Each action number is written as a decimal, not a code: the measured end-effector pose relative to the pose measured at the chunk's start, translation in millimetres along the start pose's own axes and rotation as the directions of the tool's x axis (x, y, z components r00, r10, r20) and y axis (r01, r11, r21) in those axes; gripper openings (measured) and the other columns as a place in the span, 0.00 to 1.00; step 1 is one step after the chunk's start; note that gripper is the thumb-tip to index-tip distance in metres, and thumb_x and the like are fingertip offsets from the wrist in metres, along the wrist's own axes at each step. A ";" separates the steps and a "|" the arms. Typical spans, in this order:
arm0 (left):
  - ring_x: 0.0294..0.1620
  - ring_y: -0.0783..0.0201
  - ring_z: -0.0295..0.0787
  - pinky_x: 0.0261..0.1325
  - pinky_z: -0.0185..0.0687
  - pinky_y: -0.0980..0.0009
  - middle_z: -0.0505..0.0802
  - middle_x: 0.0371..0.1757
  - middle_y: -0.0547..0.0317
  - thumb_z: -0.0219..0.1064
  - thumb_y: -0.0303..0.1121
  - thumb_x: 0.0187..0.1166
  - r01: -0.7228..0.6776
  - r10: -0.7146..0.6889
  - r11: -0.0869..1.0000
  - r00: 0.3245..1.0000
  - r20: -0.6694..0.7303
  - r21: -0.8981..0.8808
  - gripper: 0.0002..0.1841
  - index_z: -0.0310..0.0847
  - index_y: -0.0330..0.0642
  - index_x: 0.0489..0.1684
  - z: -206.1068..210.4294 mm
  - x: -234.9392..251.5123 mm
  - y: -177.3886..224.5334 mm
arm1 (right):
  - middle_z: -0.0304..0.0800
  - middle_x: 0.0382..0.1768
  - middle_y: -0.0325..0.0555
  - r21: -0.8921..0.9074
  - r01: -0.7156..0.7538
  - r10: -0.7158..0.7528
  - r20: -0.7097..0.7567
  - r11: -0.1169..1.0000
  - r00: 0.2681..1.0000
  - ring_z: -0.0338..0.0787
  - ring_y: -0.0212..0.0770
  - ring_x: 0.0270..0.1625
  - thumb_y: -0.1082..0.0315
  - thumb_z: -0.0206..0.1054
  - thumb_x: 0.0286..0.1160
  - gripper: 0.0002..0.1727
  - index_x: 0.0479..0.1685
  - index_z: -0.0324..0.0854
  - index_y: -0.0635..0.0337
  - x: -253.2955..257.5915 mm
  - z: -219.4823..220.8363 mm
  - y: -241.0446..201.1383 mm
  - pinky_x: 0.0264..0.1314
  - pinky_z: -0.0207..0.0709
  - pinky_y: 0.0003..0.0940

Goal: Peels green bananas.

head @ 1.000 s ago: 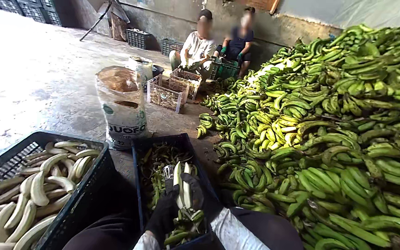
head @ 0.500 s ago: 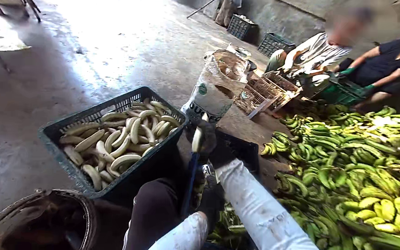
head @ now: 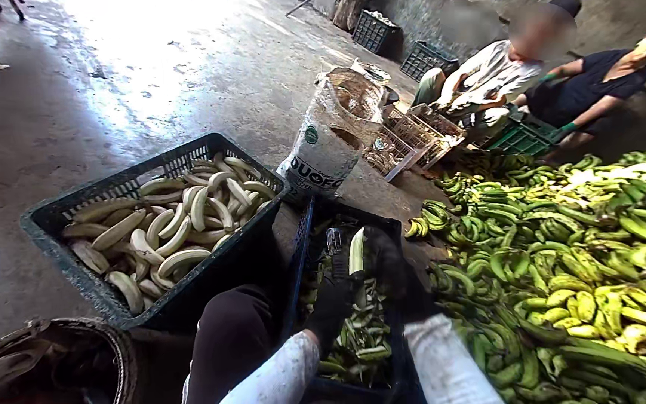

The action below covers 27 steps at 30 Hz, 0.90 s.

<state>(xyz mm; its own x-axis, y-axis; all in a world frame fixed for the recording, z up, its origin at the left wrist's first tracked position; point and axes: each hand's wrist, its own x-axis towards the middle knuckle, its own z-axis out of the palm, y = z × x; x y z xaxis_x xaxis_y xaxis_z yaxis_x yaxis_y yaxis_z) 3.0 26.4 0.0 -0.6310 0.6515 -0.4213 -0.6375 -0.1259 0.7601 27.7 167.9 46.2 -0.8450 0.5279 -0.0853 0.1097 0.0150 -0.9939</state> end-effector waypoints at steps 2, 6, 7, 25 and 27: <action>0.35 0.64 0.87 0.36 0.85 0.67 0.89 0.45 0.51 0.70 0.43 0.82 -0.006 -0.002 0.996 0.996 0.090 0.092 0.29 0.67 0.38 0.76 6.3 -6.2 -1.0 | 0.91 0.39 0.40 0.334 -0.048 0.035 0.045 0.941 0.998 0.91 0.32 0.40 0.55 0.38 0.94 0.22 0.60 0.76 0.56 -35.0 -3.2 14.0 0.42 0.89 0.32; 0.34 0.65 0.88 0.34 0.85 0.68 0.91 0.43 0.53 0.66 0.46 0.85 -0.024 -0.035 0.964 0.976 0.215 0.266 0.26 0.71 0.42 0.75 23.0 -14.4 -12.6 | 0.93 0.42 0.45 0.736 0.006 0.008 -0.015 0.677 1.000 0.94 0.37 0.43 0.52 0.40 0.93 0.24 0.57 0.80 0.54 -68.0 -21.4 37.1 0.46 0.91 0.37; 0.35 0.65 0.88 0.36 0.85 0.68 0.91 0.44 0.53 0.66 0.45 0.85 -0.042 -0.027 0.958 0.972 0.235 0.285 0.25 0.72 0.42 0.75 27.2 -15.3 -13.7 | 0.93 0.44 0.47 0.778 0.047 0.016 -0.073 0.626 0.997 0.94 0.39 0.45 0.53 0.42 0.92 0.22 0.59 0.79 0.55 -73.1 -28.0 41.8 0.49 0.91 0.40; 0.53 0.56 0.91 0.58 0.87 0.51 0.91 0.59 0.52 0.71 0.49 0.78 -0.602 0.092 0.252 0.794 0.601 0.758 0.27 0.77 0.44 0.72 74.3 -24.9 -13.7 | 0.88 0.31 0.46 0.624 0.226 0.077 -0.420 0.748 0.904 0.88 0.37 0.28 0.58 0.37 0.95 0.22 0.58 0.75 0.61 -114.4 -131.0 33.7 0.28 0.85 0.33; 0.45 0.57 0.91 0.50 0.88 0.52 0.92 0.49 0.54 0.71 0.48 0.78 -0.529 0.103 0.285 0.846 0.523 0.799 0.26 0.75 0.45 0.69 76.8 -23.5 -8.0 | 0.86 0.33 0.46 0.609 0.209 0.055 -0.385 0.766 0.921 0.86 0.37 0.26 0.57 0.38 0.94 0.22 0.59 0.75 0.60 -112.1 -134.2 40.1 0.25 0.84 0.33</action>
<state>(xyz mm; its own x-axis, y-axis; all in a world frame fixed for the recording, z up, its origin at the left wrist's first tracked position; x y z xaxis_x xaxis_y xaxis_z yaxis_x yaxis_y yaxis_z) 56.9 69.6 41.9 -0.3684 0.9295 -0.0190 0.5051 0.2173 0.8352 197.1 223.2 25.4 -0.5714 0.8138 -0.1056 -0.4108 -0.3951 -0.8217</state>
